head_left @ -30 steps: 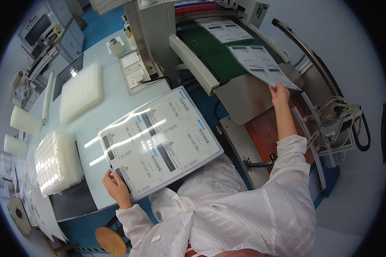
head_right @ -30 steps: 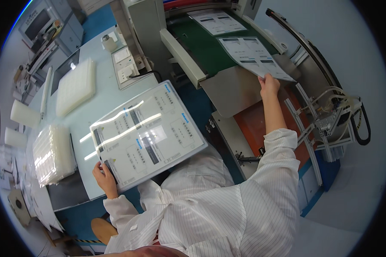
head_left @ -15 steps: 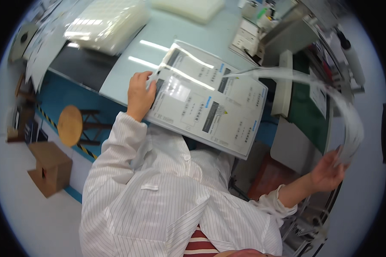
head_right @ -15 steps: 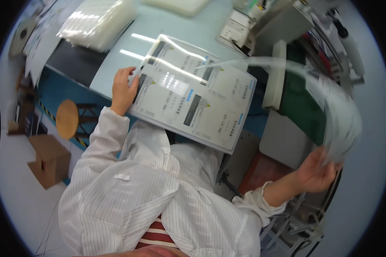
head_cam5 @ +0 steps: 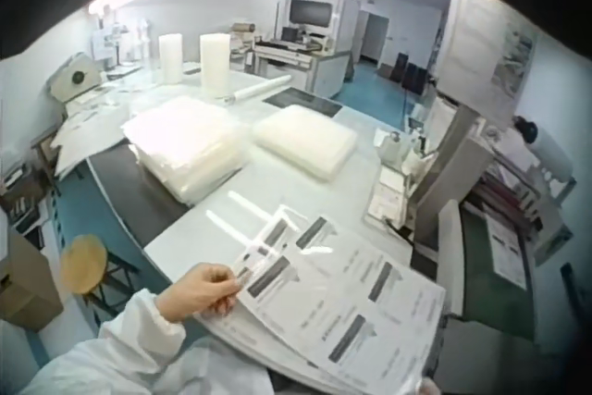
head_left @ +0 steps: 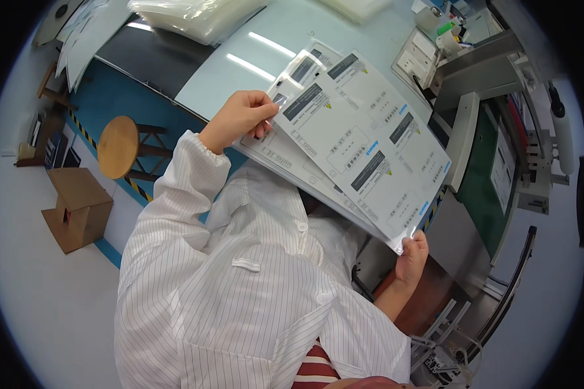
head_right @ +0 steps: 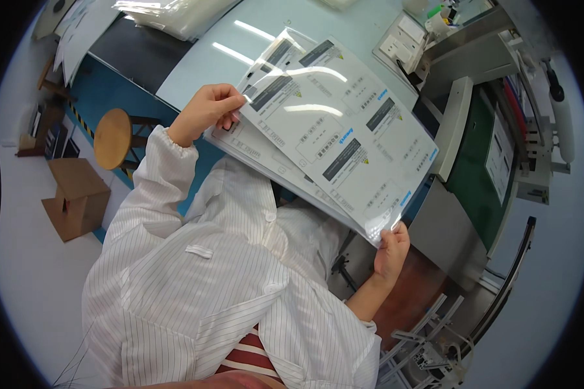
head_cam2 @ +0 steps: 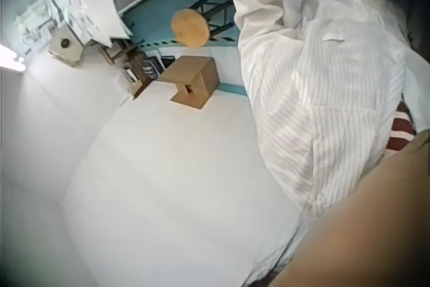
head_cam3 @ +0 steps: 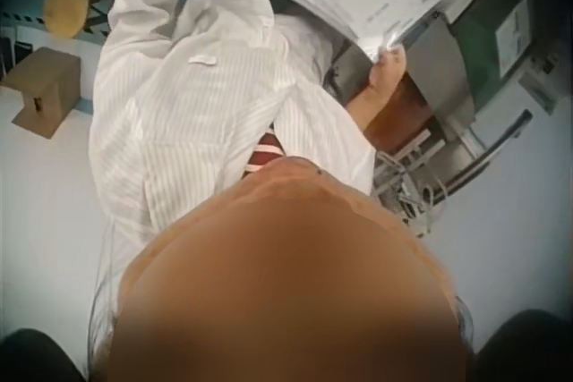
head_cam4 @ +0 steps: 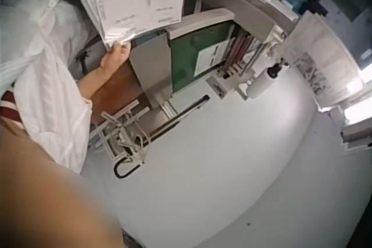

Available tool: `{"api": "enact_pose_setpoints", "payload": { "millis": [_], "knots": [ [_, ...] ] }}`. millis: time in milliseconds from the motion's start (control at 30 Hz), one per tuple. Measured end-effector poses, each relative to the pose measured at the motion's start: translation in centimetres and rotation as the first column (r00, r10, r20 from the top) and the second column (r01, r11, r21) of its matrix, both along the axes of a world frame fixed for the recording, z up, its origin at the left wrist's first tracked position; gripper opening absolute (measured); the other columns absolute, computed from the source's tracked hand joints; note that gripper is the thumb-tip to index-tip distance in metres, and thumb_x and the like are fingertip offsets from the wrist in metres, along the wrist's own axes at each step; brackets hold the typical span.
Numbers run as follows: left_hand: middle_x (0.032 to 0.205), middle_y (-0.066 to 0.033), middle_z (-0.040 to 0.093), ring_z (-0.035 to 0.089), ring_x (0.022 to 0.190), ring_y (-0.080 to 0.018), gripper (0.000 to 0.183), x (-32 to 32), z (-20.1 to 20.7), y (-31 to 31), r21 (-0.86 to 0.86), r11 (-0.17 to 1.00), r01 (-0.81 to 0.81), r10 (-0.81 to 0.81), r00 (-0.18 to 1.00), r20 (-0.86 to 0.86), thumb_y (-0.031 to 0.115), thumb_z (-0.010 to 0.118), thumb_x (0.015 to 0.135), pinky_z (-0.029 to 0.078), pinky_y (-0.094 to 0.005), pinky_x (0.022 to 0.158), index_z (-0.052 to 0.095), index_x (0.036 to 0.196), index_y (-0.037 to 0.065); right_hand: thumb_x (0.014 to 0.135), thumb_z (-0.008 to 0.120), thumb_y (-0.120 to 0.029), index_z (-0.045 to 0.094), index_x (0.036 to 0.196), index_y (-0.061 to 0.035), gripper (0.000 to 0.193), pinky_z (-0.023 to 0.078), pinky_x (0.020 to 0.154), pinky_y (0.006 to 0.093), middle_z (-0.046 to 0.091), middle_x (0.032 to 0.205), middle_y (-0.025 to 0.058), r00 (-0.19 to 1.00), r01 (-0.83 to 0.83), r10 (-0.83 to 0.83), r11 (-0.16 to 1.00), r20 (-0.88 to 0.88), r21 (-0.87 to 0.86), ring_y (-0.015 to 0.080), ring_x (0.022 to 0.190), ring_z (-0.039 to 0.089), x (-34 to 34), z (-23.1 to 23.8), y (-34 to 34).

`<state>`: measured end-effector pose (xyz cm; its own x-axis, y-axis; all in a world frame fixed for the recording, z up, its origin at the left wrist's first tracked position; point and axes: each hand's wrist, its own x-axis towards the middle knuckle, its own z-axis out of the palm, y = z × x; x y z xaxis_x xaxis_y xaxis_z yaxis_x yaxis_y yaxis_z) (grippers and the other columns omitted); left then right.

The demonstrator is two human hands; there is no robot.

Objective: Inspecting and sorting technical sheets at a manufacturing workstation.

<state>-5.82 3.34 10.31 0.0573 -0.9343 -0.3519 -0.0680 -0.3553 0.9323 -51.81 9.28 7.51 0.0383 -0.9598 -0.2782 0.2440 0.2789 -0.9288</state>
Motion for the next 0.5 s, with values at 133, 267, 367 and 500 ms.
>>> {"api": "enact_pose_setpoints", "payload": {
  "millis": [133,267,367,500],
  "knots": [
    [0.066,-0.0019,0.058,0.049,0.054,-0.0066,0.02,-0.2,0.7,2.1,-0.058,0.998,-0.015,0.023,0.99,0.137,0.021,0.059,0.089,0.039,-0.0187,0.05,0.062,0.079,0.003,0.083,0.058,0.0,0.045,0.08,-0.0089,0.015,0.044,0.063,0.0204,0.058,0.078,0.0015,0.97,-0.005,0.014,0.999,-0.242,0.039,0.0073,0.066,0.052,-1.2,-0.5,-0.2],
    [0.059,-0.0074,0.056,0.05,0.054,-0.0128,0.027,-0.4,0.0,3.3,-0.119,0.993,-0.004,0.056,0.895,0.443,0.019,0.059,0.084,0.041,-0.0268,0.052,0.061,0.071,-0.004,0.088,0.063,-0.011,0.05,0.081,-0.008,0.015,0.041,0.052,0.02,0.054,0.068,-0.0003,0.908,0.057,-0.021,0.996,-0.418,0.074,0.0051,0.056,0.046,0.7,-0.1,0.0],
    [0.061,-0.0051,0.054,0.045,0.056,-0.0097,0.028,-0.3,-0.2,3.5,-0.019,1.0,-0.005,0.014,0.849,0.529,0.022,0.059,0.087,0.038,-0.0236,0.054,0.06,0.07,0.0,0.089,0.064,-0.015,0.052,0.082,-0.0073,0.016,0.04,0.051,0.0194,0.053,0.066,-0.0015,0.87,0.092,-0.04,0.992,-0.491,0.081,0.0039,0.056,0.046,1.2,-0.4,0.0],
    [0.06,-0.0099,0.055,0.046,0.053,-0.0149,0.03,0.1,-0.4,3.3,-0.032,0.999,0.019,0.005,0.777,0.629,0.023,0.057,0.087,0.039,-0.0274,0.053,0.06,0.071,-0.003,0.088,0.064,-0.014,0.052,0.086,-0.0068,0.015,0.039,0.05,0.0188,0.052,0.065,-0.0031,0.841,0.144,-0.082,0.987,-0.535,0.075,0.0031,0.055,0.045,2.3,0.0,0.1]
  ]
}}
